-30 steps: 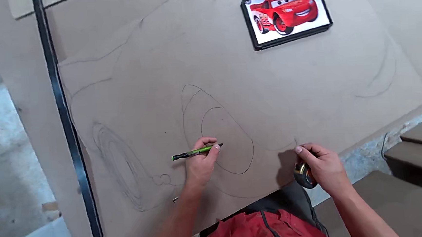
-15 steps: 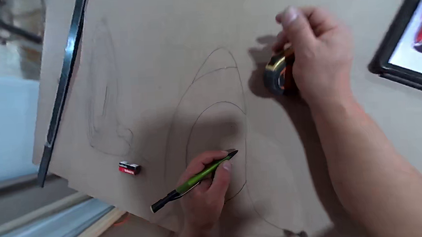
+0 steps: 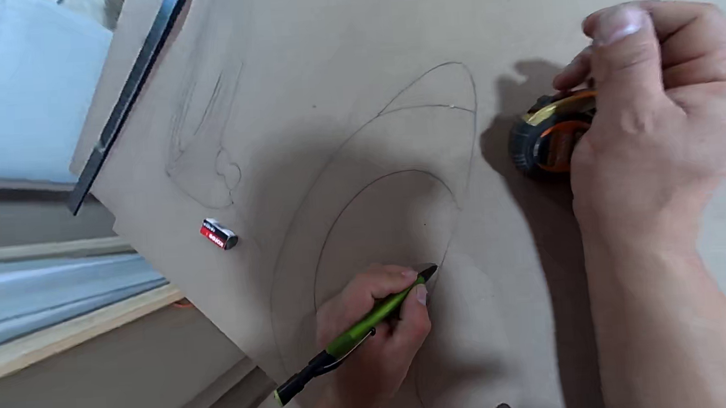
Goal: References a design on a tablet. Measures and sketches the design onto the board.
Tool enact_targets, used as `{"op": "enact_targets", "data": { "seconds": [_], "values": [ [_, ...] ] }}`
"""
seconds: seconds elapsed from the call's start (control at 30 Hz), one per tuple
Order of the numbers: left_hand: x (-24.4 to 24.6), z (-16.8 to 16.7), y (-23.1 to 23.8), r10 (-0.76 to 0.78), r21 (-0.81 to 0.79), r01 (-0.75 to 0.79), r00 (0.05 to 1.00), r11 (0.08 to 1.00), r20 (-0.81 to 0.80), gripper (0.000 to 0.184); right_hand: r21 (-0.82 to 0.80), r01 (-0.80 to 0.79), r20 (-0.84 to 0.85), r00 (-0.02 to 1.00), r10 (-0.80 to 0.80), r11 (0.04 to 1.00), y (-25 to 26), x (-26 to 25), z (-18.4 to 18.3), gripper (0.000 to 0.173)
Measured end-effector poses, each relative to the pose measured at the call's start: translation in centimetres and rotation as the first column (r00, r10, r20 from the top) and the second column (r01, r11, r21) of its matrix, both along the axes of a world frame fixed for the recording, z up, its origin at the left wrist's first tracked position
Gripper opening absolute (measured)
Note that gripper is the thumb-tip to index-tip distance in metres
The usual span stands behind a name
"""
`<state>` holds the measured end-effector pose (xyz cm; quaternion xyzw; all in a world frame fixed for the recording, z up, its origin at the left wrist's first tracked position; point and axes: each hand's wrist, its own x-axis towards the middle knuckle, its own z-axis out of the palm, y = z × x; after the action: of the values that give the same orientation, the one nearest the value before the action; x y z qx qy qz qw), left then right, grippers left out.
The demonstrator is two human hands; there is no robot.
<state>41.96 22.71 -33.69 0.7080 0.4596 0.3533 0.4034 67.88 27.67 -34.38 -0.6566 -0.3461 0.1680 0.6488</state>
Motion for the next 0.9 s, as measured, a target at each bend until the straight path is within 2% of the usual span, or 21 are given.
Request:
{"op": "enact_targets", "data": {
  "seconds": [0.3,0.9],
  "values": [
    [0.15,-0.32,-0.09,0.003,0.044,-0.004,0.999,0.999,0.035,0.007,-0.022,-0.022,-0.063,0.998,0.020,1.000,0.64,-0.55,0.15,0.018],
    [0.33,-0.04,-0.12,0.004,0.081,-0.005,1.000,0.997,0.010,0.008,-0.103,-0.048,-0.056,0.998,0.042,0.994,0.75,-0.83,-0.19,0.022]
  ]
}}
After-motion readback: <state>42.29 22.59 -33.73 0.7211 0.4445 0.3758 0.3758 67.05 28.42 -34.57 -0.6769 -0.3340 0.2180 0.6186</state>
